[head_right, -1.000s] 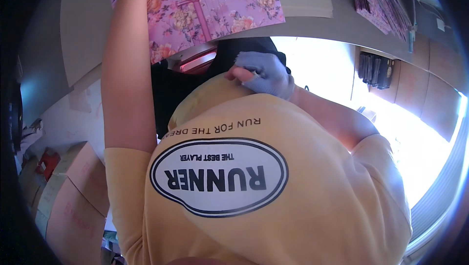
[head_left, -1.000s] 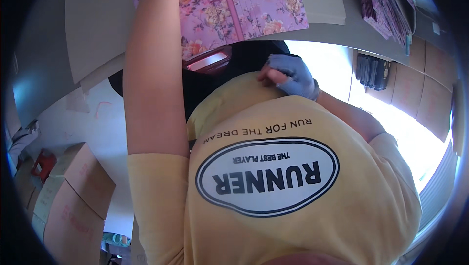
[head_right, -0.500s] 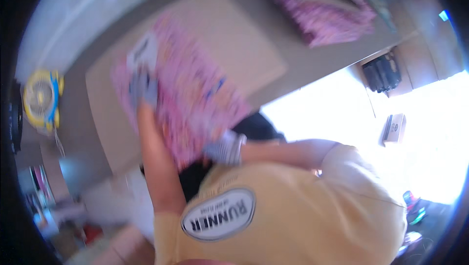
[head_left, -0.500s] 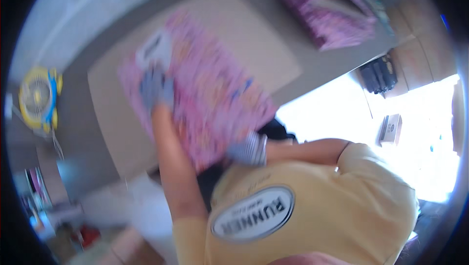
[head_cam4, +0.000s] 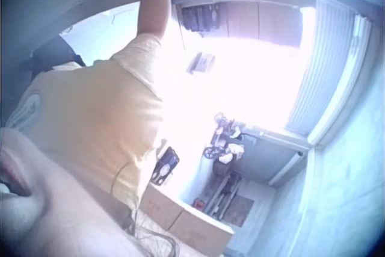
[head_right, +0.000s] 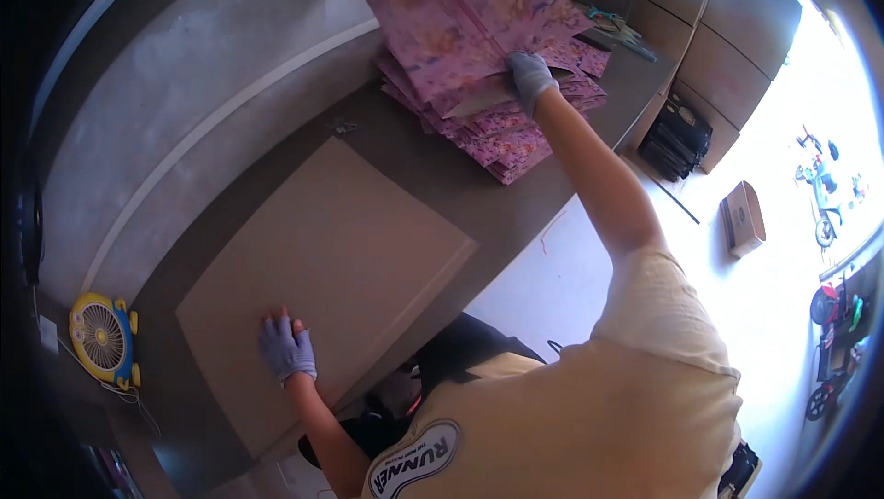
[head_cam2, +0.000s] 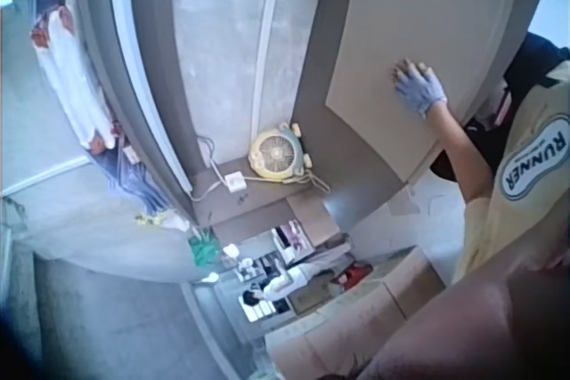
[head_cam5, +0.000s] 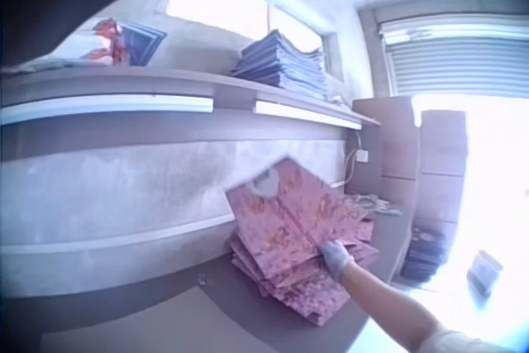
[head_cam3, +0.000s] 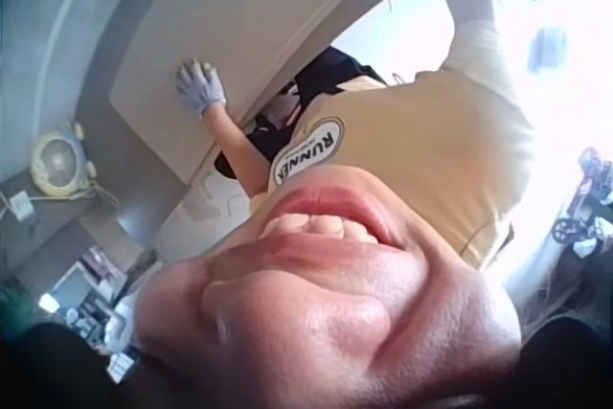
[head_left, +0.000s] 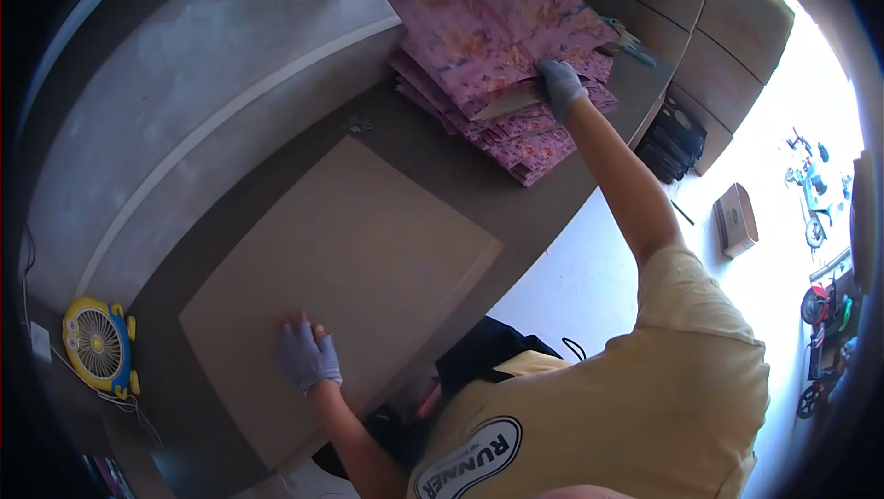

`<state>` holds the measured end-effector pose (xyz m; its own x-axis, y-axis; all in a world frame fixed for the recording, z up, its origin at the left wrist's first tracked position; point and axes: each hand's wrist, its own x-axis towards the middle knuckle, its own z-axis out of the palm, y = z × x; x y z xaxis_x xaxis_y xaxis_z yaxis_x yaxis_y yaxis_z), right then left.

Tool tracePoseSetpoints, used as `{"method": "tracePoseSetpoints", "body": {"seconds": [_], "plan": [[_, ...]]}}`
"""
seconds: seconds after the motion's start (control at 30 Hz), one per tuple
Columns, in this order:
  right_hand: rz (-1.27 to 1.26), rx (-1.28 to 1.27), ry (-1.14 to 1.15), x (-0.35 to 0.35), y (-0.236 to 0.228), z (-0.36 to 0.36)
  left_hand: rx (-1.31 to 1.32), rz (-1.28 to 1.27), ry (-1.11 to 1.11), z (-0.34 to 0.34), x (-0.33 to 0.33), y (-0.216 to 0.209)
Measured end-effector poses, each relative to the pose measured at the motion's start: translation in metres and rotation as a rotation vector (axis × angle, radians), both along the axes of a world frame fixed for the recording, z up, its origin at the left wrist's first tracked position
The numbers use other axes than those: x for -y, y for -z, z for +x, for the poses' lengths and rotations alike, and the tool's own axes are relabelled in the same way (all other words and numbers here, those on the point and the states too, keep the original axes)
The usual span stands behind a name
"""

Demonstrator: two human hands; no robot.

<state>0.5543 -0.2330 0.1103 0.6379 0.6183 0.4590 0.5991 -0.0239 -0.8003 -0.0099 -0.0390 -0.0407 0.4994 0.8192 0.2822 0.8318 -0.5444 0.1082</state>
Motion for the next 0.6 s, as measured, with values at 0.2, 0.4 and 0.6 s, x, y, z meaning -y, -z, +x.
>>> {"method": "tracePoseSetpoints", "body": {"seconds": [0.2, 0.4, 0.6], "plan": [[-0.346, 0.043, 0.439, -0.008, 0.066, 0.018, 0.072, 0.012, 0.109, 0.000, 0.012, 0.006], [-0.302, 0.401, 0.098, -0.017, 0.072, -0.110, 0.073, -0.034, 0.114, 0.006, 0.014, -0.002], [-0.731, 0.397, 0.096, -0.115, 0.101, -0.208, 0.079, 0.057, 0.127, 0.003, 0.008, 0.000]]}}
